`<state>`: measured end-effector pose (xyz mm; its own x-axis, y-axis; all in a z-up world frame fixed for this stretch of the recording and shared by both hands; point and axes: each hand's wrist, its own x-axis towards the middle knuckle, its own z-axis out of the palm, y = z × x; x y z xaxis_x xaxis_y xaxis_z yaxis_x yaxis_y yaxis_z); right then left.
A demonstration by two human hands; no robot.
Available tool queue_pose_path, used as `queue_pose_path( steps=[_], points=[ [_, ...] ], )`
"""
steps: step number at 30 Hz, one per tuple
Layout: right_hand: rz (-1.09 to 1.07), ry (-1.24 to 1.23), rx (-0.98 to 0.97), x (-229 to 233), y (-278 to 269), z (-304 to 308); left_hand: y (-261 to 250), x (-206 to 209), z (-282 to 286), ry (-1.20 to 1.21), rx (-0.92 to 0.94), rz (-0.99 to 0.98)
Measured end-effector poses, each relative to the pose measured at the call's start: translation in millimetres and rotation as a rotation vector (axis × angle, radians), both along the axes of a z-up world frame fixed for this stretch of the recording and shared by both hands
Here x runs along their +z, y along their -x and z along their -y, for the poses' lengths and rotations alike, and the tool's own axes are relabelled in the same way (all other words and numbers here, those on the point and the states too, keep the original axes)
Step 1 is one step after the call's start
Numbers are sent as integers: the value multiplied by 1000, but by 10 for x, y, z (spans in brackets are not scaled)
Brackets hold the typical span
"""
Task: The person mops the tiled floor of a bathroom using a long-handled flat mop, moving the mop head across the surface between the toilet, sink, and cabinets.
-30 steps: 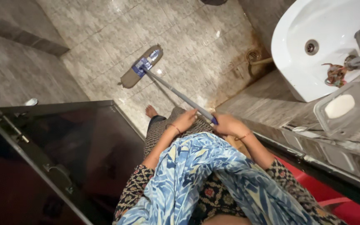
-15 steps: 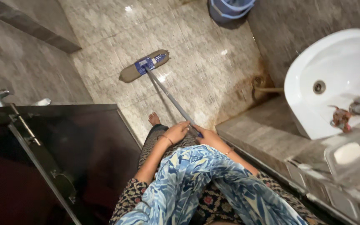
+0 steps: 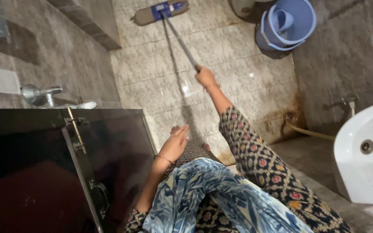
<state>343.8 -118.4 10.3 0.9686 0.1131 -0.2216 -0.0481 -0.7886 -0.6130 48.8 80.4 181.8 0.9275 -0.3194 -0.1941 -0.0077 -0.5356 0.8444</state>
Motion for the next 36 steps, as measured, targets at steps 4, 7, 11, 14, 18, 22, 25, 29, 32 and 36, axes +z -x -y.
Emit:
queue_pose_path(
  steps=[4, 7, 11, 14, 18, 22, 25, 29, 32, 36],
  points=[
    [-14, 65, -28, 102, -598, 49, 65, 14, -214, -70, 34, -37],
    [-30, 61, -32, 156, -527, 283, 118, 1, -269, -69, 57, -67],
    [-1, 38, -26, 234, 14, 686, 160, -56, -214, -68, 44, -45],
    [-34, 11, -60, 255, 667, 1005, 194, -136, -88, -56, 9, 38],
    [-100, 84, -104, 330, 1649, 1472, 183, -156, 173, -67, -63, 105],
    [-189, 135, -193, 454, 2805, 1823, 274, -149, 516, -226, -129, 61],
    [-231, 97, -226, 598, 3589, 1952, 312, -175, 732, -117, -168, 150],
    [-393, 35, -318, 1032, 4489, 2154, 299, 65, 962, -78, -156, 211],
    [-584, 46, -399, 1398, 4969, 2373, 323, 402, 1043, -44, -171, 274],
    [-549, 27, -425, 1365, 5387, 2395, 417, 909, 1059, 16, -236, 277]
  ],
)
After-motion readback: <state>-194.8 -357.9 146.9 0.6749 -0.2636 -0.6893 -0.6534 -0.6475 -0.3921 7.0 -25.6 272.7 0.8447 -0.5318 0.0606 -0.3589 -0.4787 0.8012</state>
